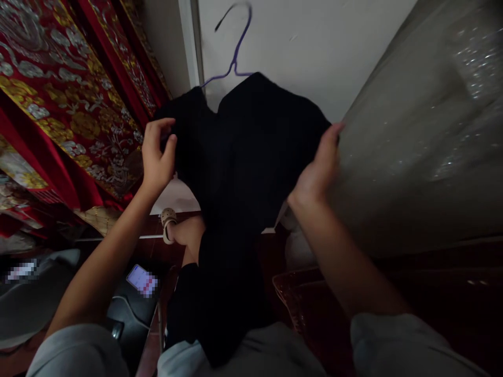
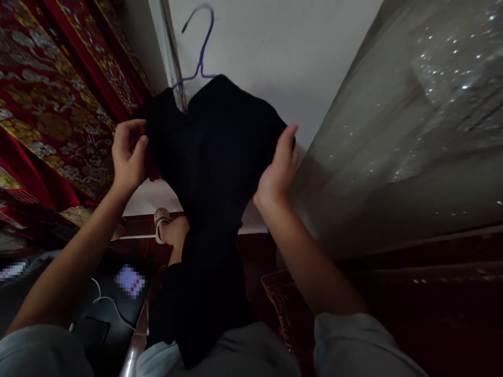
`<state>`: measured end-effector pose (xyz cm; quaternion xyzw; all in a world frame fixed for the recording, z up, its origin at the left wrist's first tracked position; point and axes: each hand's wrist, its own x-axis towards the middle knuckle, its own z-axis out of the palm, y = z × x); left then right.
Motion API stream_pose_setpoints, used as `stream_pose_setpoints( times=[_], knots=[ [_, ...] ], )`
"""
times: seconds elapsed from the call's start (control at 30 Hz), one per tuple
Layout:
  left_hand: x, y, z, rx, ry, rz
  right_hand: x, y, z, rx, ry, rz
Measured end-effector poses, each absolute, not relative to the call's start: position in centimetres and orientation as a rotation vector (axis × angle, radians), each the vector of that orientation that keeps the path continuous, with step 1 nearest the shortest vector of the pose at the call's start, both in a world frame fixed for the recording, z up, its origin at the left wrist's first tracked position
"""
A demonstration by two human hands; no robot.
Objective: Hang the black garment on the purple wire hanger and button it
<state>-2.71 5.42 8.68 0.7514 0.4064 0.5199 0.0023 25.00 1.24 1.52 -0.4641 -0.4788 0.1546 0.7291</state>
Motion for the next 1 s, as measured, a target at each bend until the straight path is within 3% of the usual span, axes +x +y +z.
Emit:
stream_pose_setpoints(
  times=[0.07,0.23,0.33,0.43,0.53,0.63,0.77,1.0],
  knots=[
    [-2.6,3.2,9.7,2.171,1.213,1.544,22.4,-2.4,1.2,-0.885,-0.908,0.284],
    [-2.8,-2.7,9.9,2.006,1.088,1.148,15.8,-10.1,-1.8,-0.232,-2.093,0.262],
    [-4.7,-5.2,7.2,2.100,1.076,0.947,14.6,-11.1,-2.4,0.112,-2.186,0.172],
    [-7.5,-7.1,5.0,2.157,1.142,0.744,16.5,-8.6,-2.0,-0.040,-2.024,0.188],
    [-10.0,-8.0,5.5,2.268,1.169,0.654,20.3,-4.0,-1.8,-0.666,-1.774,0.256],
    [-11.3,-7.4,7.3,2.344,1.152,0.782,23.2,-0.3,-2.6,-0.977,-1.712,0.529],
    [-11.2,-5.2,8.0,2.312,1.252,1.086,23.8,0.6,-3.4,-0.982,-1.590,0.957],
    [-8.4,-3.8,8.0,2.507,1.552,1.697,24.8,6.5,1.9,-0.991,-1.220,0.516]
  ],
)
